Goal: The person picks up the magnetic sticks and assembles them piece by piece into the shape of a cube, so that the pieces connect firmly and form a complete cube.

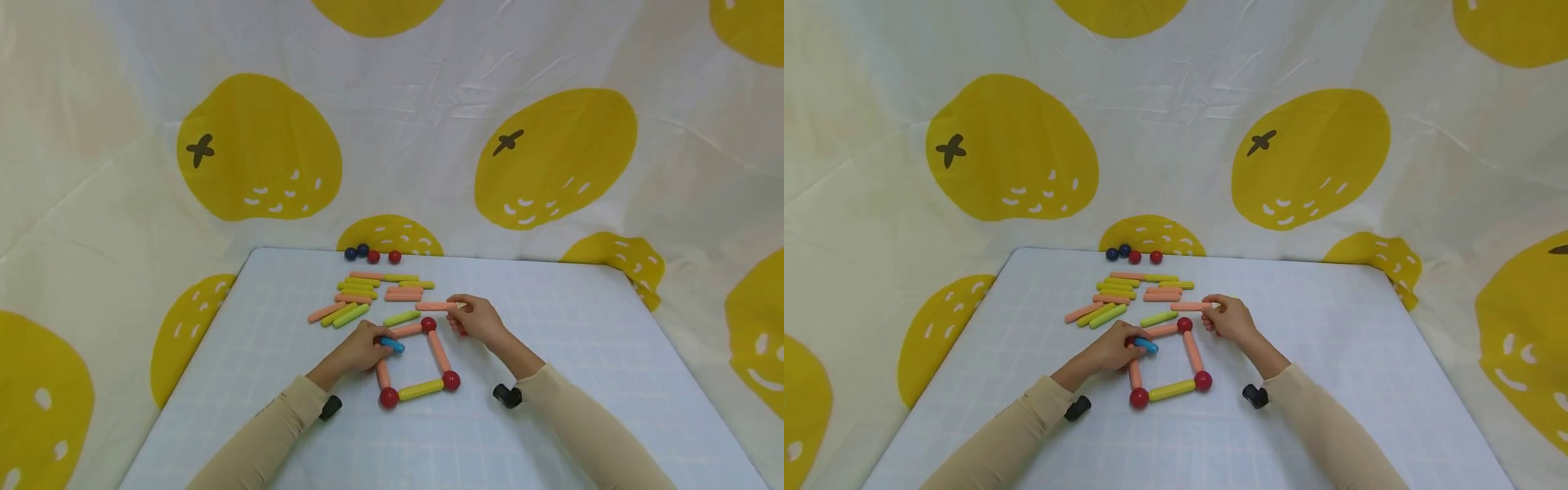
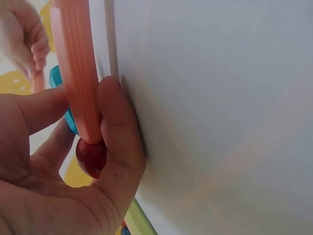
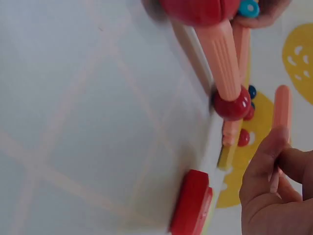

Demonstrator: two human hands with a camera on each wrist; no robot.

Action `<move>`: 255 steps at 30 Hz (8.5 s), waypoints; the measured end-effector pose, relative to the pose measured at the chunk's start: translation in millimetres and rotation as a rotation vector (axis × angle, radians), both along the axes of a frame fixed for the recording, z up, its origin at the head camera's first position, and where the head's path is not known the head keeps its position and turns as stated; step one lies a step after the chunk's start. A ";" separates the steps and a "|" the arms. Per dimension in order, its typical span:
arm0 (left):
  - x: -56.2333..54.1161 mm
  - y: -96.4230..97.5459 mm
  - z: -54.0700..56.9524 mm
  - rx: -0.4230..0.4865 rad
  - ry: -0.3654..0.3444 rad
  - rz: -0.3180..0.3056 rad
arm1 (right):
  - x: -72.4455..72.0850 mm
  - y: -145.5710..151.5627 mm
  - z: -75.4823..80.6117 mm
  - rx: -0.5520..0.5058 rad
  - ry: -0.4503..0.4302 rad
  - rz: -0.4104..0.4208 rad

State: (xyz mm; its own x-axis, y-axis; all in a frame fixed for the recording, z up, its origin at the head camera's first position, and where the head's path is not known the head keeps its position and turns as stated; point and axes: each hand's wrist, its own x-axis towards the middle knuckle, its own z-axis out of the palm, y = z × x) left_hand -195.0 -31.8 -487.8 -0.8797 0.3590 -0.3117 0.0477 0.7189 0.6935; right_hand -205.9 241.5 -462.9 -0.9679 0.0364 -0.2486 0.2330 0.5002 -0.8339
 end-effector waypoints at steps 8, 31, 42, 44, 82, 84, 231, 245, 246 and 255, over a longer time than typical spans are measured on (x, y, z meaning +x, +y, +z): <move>-4.3 0.3 -2.8 0.078 0.002 0.006 | 32.6 0.3 -15.7 -0.142 -0.142 0.019; -0.7 15.4 -10.8 0.182 -0.003 0.147 | 44.4 -17.7 -9.1 -0.063 -0.168 -0.037; -1.4 16.5 -8.5 0.161 0.000 0.145 | 37.4 15.5 -7.0 -0.090 -0.161 0.007; -1.8 15.8 -8.6 0.169 -0.006 0.139 | 34.3 33.8 -5.5 -0.123 -0.189 0.006; -13.1 8.6 -4.4 0.185 -0.023 0.072 | 99.6 124.5 -26.7 0.283 -0.226 0.046; -14.3 8.1 -4.6 0.190 0.000 0.069 | 102.0 116.6 -28.4 0.257 -0.206 0.037; -8.4 2.2 -10.0 0.129 -0.040 0.145 | -55.1 -29.2 -3.0 -0.213 -0.279 0.292; -12.2 -0.4 -11.6 0.120 -0.037 0.105 | -10.3 -81.6 51.0 0.290 0.182 0.519; -12.1 -0.8 -11.2 0.116 -0.030 0.098 | -7.2 -86.0 53.3 0.323 0.208 0.522; -13.3 -3.5 -11.2 0.078 0.051 0.039 | 7.6 -106.5 58.0 0.486 0.407 0.579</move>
